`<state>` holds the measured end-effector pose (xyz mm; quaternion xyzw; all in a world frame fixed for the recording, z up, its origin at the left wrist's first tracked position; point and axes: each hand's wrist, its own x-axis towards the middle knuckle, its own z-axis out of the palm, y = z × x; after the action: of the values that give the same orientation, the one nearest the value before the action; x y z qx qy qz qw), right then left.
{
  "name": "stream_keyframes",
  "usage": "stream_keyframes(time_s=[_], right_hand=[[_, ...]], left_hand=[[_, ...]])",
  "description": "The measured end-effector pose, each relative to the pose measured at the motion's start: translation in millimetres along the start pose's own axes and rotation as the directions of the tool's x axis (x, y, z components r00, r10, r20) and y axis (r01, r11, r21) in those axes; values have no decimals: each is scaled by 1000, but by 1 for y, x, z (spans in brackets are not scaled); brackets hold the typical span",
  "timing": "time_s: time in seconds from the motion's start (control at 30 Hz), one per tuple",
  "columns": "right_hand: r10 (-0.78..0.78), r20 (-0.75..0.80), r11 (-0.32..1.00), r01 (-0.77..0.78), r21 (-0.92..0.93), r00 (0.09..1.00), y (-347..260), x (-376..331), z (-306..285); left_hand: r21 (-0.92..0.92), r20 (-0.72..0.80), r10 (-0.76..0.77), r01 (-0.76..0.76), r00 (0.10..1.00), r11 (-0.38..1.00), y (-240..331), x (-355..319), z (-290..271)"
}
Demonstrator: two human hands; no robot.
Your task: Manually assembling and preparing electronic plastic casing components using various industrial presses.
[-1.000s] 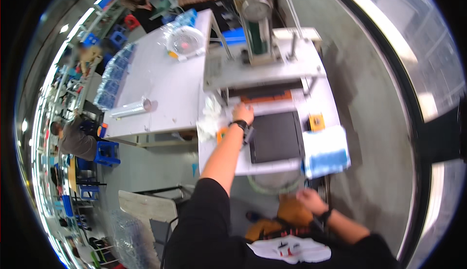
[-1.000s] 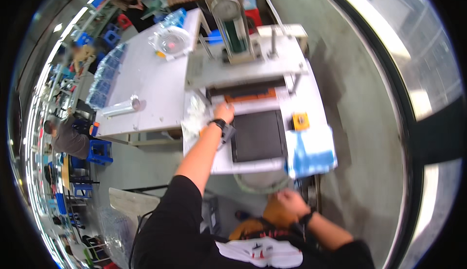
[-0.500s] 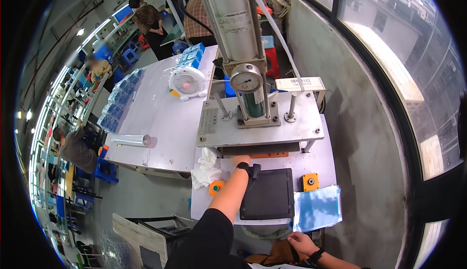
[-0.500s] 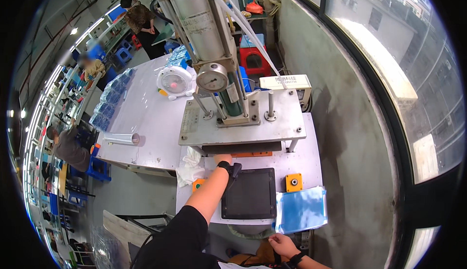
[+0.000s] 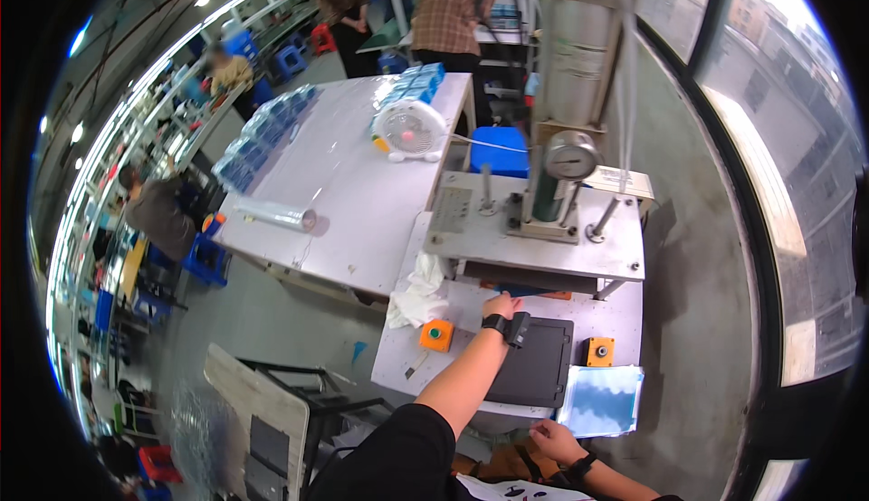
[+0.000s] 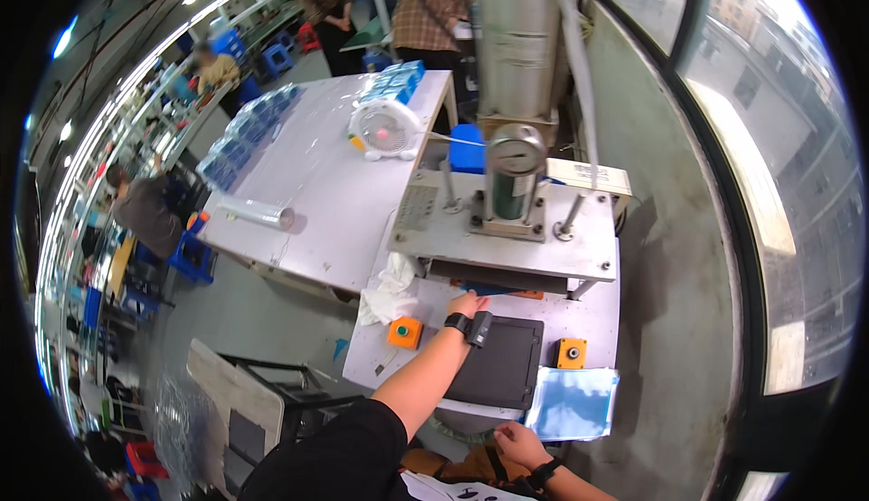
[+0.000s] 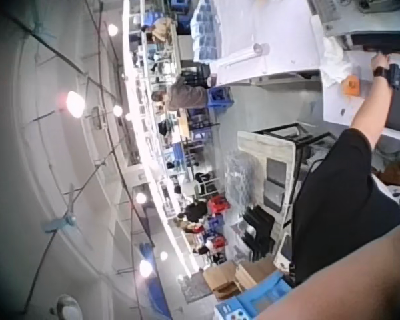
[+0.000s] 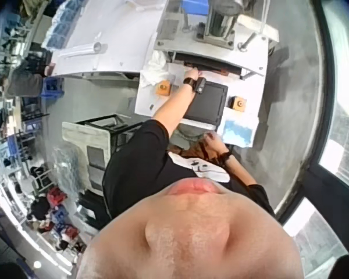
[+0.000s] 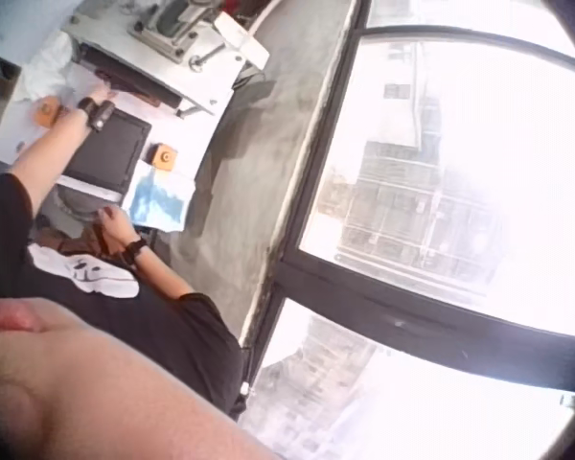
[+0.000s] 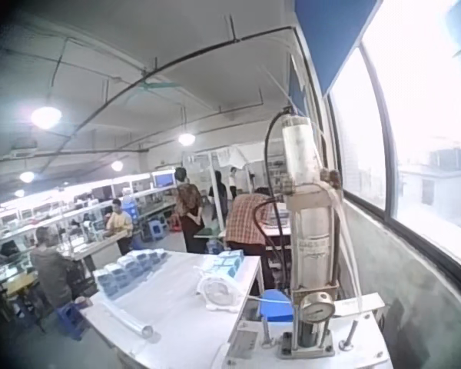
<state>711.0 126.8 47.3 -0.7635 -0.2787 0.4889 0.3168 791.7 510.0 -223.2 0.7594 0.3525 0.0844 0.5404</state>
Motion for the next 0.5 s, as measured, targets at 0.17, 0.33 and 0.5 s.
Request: stream_keyframes(time_s=[0.17, 0.33, 0.5], right_hand=[[22, -113, 999, -26, -35, 993, -13, 14, 24], [-129, 39, 987, 132, -93, 991, -73, 24, 62], [-148, 282, 916, 238, -321, 948, -108, 36, 113]], left_hand=[[506, 8, 53, -50, 999, 861, 157, -138, -43], [-241, -324, 121, -206, 938, 948, 30, -221, -59], [-968, -4, -596, 147, 803, 205, 101, -428, -247]])
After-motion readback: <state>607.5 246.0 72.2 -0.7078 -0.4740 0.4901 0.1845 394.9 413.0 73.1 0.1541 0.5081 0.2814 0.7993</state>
